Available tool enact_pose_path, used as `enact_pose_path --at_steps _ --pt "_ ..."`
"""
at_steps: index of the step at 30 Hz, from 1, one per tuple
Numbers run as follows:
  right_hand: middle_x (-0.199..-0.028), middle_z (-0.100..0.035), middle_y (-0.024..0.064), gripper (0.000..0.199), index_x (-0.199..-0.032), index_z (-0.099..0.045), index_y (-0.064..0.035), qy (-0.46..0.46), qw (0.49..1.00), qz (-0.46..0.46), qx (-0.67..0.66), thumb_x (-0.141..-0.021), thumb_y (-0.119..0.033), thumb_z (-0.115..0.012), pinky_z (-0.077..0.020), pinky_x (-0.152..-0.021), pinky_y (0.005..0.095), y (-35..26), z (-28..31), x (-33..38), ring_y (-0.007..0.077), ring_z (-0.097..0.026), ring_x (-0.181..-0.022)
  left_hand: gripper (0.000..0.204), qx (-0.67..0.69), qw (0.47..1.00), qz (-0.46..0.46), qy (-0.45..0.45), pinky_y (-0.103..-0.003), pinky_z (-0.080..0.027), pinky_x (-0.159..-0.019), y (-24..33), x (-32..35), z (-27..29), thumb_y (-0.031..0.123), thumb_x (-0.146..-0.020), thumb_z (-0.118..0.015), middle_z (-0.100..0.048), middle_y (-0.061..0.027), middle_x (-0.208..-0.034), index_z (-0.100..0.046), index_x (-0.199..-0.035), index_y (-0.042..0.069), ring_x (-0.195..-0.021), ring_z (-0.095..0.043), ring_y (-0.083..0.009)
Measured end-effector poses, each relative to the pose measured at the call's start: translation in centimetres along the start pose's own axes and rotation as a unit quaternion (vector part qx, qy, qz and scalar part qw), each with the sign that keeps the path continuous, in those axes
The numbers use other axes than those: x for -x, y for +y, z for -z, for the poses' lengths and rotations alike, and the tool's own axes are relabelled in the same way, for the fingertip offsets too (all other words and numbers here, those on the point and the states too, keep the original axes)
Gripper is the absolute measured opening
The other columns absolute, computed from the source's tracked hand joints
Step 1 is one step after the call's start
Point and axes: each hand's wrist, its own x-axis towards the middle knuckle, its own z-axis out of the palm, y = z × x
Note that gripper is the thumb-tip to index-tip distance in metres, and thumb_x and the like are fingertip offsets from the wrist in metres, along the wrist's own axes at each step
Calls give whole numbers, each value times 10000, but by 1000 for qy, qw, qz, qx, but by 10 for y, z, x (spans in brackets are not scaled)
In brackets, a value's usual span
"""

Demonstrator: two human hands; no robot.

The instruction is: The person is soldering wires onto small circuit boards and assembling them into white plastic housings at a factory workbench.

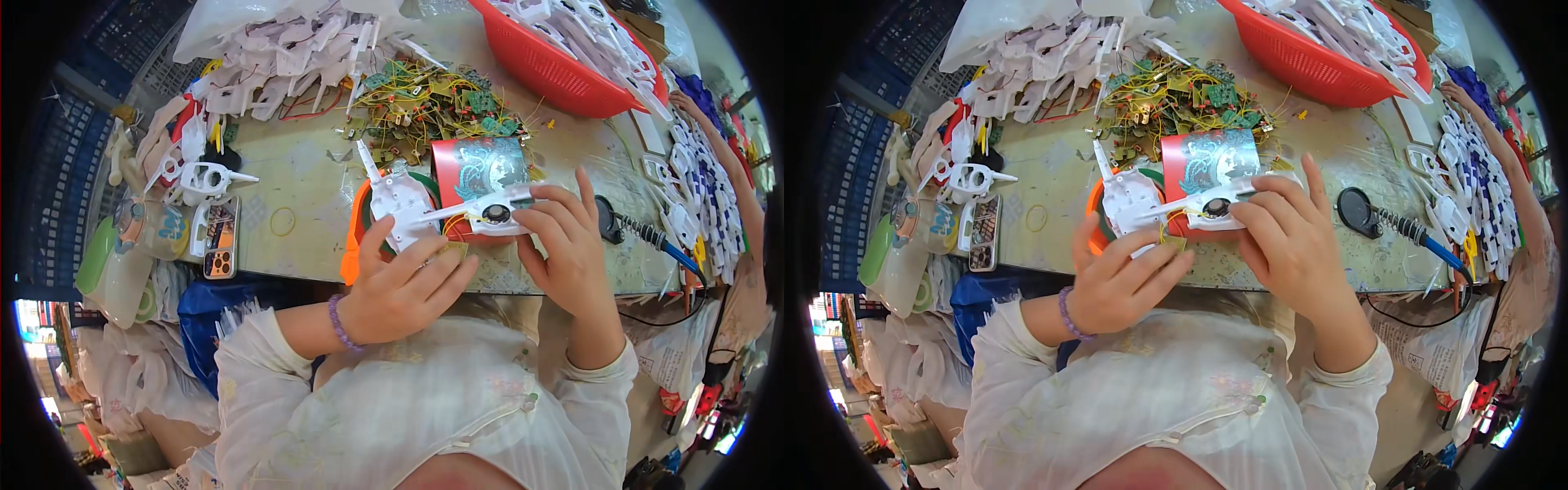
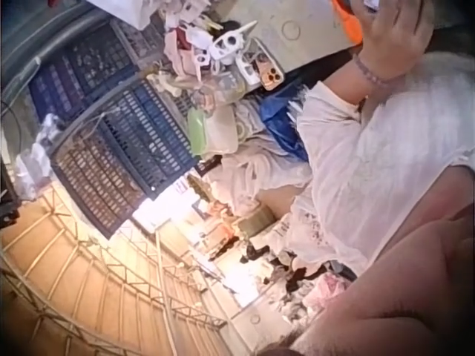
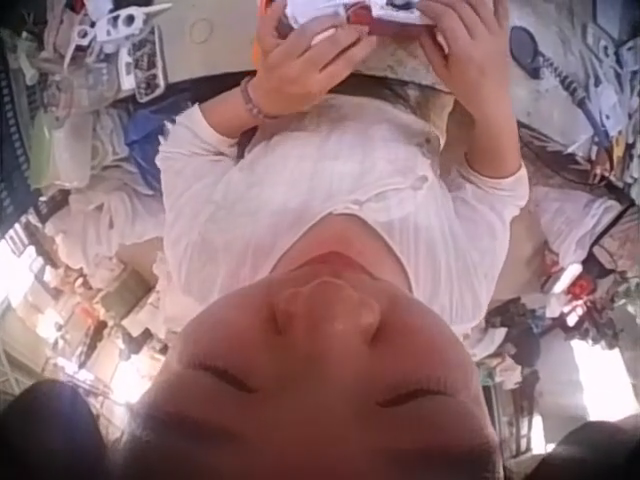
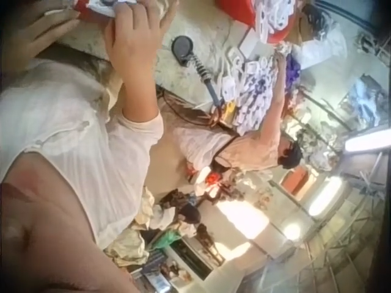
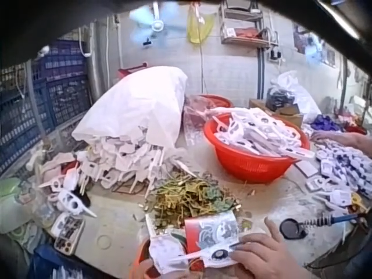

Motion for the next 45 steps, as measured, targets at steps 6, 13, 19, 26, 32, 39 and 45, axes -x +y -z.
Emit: enact_pose_path --at_steps 6,13,19,26,32,39,45 --pt "-902 -599 91 322 -1032 -616 -41 0 1000 3 -25 -719 -68 -687 -476 -724 415 -3 17 -10 278 -598 -815 278 279 944 173 -38 -395 -457 -862 -54 -2 18 81 -745 -702 -649 -46 -989 -664 -1020 94 -886 -619 -184" --pt "-815 -604 135 214 -1003 -645 -23 -153 977 -32 -146 -815 -124 -643 -459 -665 411 23 25 -35 325 -580 -776 310 637 635 434 -44 -229 -490 -778 -87 5 0 33 -830 -680 -623 -64 -1019 -604 -1125 -23 -891 -595 -94" --pt "-786 -589 117 199 -998 -652 -41 -49 998 -25 -42 -819 -126 -644 -456 -630 414 5 30 -40 316 -575 -731 318 520 795 258 -175 -263 -471 -822 -104 -6 14 10 -796 -703 -638 -41 -1010 -633 -1106 11 -897 -592 -126" --pt "-843 -621 174 329 -1182 -564 -36 2 986 -168 8 -853 -33 -565 -472 -571 431 -54 0 -39 356 -605 -670 266 474 778 387 -143 -259 -462 -750 -91 -8 10 125 -763 -746 -653 -59 -937 -657 -970 -17 -842 -582 -107" --pt "-807 -638 179 335 -1190 -548 -30 -25 979 -197 -31 -857 -59 -554 -489 -580 435 -68 -27 -43 350 -617 -663 249 392 840 357 -115 -290 -463 -778 -91 3 5 143 -732 -755 -649 -86 -936 -665 -903 -15 -827 -593 -177" --pt "-716 -632 129 317 -1121 -570 -30 -80 982 -169 -38 -806 -61 -589 -496 -549 403 -77 -46 -49 291 -627 -617 203 312 920 228 -66 -406 -448 -867 -90 18 -4 141 -710 -696 -637 -149 -962 -677 -846 -9 -951 -582 -326" --pt "-700 -623 100 328 -1106 -575 -27 -94 986 -137 11 -786 -89 -614 -497 -541 383 -71 -66 -45 263 -626 -607 280 321 891 316 -47 -388 -431 -913 -100 19 2 207 -772 -667 -614 -168 -1051 -652 -938 -18 -1026 -567 -325"
